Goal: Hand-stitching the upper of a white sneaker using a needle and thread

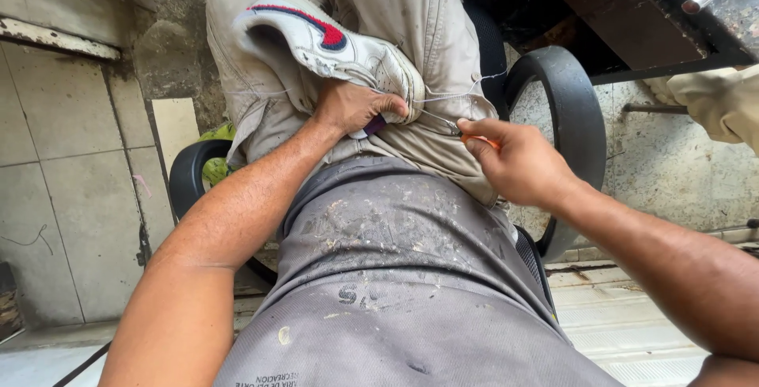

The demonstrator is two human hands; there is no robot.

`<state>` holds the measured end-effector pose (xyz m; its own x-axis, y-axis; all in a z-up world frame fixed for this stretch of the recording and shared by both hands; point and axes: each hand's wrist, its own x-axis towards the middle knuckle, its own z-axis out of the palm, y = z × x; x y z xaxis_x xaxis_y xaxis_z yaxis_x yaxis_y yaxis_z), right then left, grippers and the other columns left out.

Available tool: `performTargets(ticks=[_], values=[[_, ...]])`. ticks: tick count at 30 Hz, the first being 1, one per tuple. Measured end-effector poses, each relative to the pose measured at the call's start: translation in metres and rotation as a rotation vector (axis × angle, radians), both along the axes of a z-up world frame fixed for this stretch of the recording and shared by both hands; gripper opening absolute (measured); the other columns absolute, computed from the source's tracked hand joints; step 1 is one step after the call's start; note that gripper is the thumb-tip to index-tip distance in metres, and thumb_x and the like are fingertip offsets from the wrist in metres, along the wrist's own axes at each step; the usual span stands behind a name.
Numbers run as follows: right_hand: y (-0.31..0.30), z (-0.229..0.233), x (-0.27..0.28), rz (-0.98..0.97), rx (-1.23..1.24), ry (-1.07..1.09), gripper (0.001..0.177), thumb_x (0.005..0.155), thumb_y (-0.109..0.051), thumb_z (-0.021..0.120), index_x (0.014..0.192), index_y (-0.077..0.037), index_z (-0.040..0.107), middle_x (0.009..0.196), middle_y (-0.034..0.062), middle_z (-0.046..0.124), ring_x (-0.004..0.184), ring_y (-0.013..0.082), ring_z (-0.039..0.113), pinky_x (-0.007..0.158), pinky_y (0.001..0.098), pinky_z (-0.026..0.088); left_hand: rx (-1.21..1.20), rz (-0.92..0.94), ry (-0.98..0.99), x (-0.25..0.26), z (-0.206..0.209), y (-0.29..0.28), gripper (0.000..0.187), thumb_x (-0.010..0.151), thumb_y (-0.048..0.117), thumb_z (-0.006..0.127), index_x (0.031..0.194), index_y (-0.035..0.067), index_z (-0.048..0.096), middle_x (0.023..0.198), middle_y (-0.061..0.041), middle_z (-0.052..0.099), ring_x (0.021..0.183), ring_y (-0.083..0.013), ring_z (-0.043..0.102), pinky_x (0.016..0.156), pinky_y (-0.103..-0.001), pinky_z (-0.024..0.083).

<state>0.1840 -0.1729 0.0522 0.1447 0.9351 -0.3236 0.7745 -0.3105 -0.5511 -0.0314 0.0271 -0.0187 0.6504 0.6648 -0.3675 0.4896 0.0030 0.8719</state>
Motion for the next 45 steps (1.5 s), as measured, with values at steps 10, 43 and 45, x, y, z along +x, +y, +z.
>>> performTargets(ticks=[10,43,45], values=[[0.005,-0.002,0.001,-0.077,-0.082,0.139,0.024,0.097,-0.027,0.063,0.119,-0.028,0.074,0.08,0.0119,0.076,0.075,0.0404,0.074,0.063,0.0533,0.055,-0.003,0.01,0.015,-0.002,-0.004,0.0,0.057,0.064,0.052,0.1,0.064,0.011,0.061,0.058,-0.011,0.062,0.055,-0.0146,0.06,0.067,-0.027,0.054],[0.012,0.005,-0.004,0.01,-0.13,-0.025,0.02,0.096,-0.03,0.062,0.113,-0.03,0.074,0.087,0.0144,0.077,0.083,0.0449,0.074,0.075,0.0608,0.057,-0.033,0.049,0.036,-0.001,-0.007,0.0,0.057,0.064,0.053,0.1,0.062,0.012,0.06,0.055,-0.011,0.06,0.052,-0.0141,0.059,0.065,-0.026,0.054],[0.005,0.003,-0.003,0.145,-0.002,-0.194,0.025,0.098,-0.03,0.057,0.118,-0.033,0.07,0.081,0.0118,0.072,0.073,0.042,0.073,0.067,0.0568,0.058,-0.035,0.053,0.037,-0.001,-0.006,0.0,0.057,0.064,0.053,0.1,0.062,0.012,0.06,0.054,-0.011,0.06,0.052,-0.0141,0.059,0.065,-0.026,0.054]])
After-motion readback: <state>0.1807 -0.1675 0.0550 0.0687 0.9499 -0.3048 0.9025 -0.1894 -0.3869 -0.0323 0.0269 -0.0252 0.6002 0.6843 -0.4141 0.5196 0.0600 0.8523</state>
